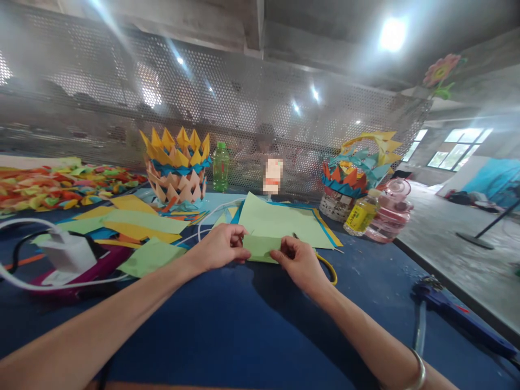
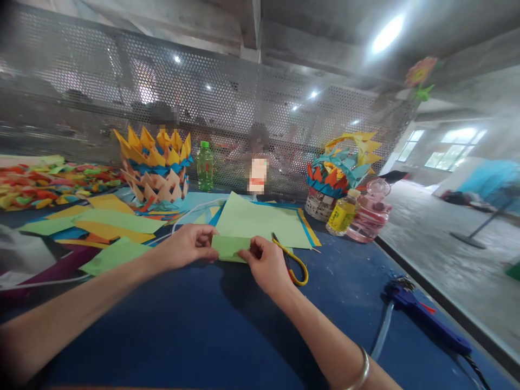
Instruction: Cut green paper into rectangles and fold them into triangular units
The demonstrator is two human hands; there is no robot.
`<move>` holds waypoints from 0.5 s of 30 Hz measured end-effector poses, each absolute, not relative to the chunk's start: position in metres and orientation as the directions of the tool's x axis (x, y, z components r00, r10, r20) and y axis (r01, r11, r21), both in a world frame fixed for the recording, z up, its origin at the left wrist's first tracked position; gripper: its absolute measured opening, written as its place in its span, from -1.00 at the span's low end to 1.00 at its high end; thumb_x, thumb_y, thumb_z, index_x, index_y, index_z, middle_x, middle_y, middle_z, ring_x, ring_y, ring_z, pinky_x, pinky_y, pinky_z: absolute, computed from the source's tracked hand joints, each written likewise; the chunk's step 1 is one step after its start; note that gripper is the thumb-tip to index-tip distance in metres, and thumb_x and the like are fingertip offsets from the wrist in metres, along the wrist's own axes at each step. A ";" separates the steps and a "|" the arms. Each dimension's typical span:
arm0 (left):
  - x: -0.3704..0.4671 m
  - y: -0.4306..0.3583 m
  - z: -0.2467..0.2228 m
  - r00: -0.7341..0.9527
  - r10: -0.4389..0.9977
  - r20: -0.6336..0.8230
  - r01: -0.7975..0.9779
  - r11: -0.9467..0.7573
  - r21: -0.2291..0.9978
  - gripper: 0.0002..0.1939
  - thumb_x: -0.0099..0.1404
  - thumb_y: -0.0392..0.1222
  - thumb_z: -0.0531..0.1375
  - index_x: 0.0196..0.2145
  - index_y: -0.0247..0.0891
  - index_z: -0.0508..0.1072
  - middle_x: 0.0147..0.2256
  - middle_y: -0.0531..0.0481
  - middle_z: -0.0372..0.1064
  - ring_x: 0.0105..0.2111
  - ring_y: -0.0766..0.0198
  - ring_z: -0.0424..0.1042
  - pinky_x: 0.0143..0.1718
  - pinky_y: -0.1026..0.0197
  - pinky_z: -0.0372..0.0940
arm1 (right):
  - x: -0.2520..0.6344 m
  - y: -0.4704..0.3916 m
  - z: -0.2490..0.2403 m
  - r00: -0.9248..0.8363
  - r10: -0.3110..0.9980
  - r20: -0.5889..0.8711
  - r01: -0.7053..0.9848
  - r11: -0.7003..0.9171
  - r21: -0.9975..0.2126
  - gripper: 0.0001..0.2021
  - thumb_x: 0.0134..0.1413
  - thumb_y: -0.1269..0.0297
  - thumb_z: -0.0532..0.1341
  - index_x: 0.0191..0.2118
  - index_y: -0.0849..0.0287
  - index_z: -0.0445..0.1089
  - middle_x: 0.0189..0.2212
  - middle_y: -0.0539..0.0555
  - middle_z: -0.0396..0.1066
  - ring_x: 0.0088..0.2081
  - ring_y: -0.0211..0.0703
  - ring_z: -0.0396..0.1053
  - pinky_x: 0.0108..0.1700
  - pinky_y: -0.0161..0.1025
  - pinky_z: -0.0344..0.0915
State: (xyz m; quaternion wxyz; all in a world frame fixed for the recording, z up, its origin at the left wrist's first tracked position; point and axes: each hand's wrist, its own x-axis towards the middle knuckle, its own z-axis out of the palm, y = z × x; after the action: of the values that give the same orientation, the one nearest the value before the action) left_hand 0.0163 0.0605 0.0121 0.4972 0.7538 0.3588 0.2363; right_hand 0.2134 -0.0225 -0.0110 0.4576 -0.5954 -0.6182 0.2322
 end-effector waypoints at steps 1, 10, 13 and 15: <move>0.016 0.061 0.012 0.630 0.776 -0.001 0.302 -0.244 0.921 -0.77 -0.08 -0.16 0.29 -0.42 -0.25 0.39 -0.60 0.13 0.41 -0.54 0.25 0.47 -0.40 0.22 0.36 | 0.214 -0.022 -0.011 0.131 0.947 0.294 0.523 0.186 -0.832 -0.75 -0.06 0.20 0.22 -0.58 0.10 0.15 -0.66 -0.14 0.10 -0.57 -0.27 0.11 -0.47 -0.29 0.07; 0.016 0.060 0.011 0.657 0.754 -0.006 0.285 -0.241 0.928 -0.81 -0.05 -0.17 0.32 -0.45 -0.26 0.43 -0.58 0.09 0.44 -0.53 0.25 0.46 -0.41 0.22 0.33 | 0.213 -0.021 -0.013 0.153 0.930 0.335 0.470 0.230 -0.852 -0.72 0.09 0.08 0.17 -0.21 0.18 0.40 -0.44 0.03 0.34 -0.34 -0.11 0.34 -0.36 -0.25 0.28; 0.017 0.058 0.012 0.667 0.745 -0.010 0.266 -0.225 0.937 -0.80 -0.06 -0.19 0.34 -0.45 -0.28 0.45 -0.57 0.08 0.45 -0.52 0.25 0.45 -0.39 0.22 0.32 | 0.213 -0.021 -0.013 0.173 0.924 0.342 0.458 0.232 -0.858 -0.69 0.04 0.11 0.21 -0.14 0.20 0.41 -0.45 0.01 0.32 -0.36 -0.13 0.32 -0.36 -0.25 0.28; 0.019 0.057 0.015 0.660 0.751 0.000 0.239 -0.209 0.948 -0.75 -0.08 -0.18 0.37 -0.41 -0.29 0.46 -0.50 0.05 0.49 -0.44 0.23 0.48 -0.31 0.21 0.34 | 0.213 -0.021 -0.012 0.184 0.919 0.348 0.455 0.234 -0.859 -0.70 0.02 0.16 0.21 -0.15 0.21 0.41 -0.47 -0.01 0.29 -0.39 -0.15 0.30 -0.36 -0.26 0.27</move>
State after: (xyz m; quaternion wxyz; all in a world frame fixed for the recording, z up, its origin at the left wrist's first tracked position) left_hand 0.0185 0.0571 0.0146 0.5323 0.7393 0.3348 0.2408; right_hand 0.2128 -0.0210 -0.0122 0.5107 -0.5756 -0.5968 0.2274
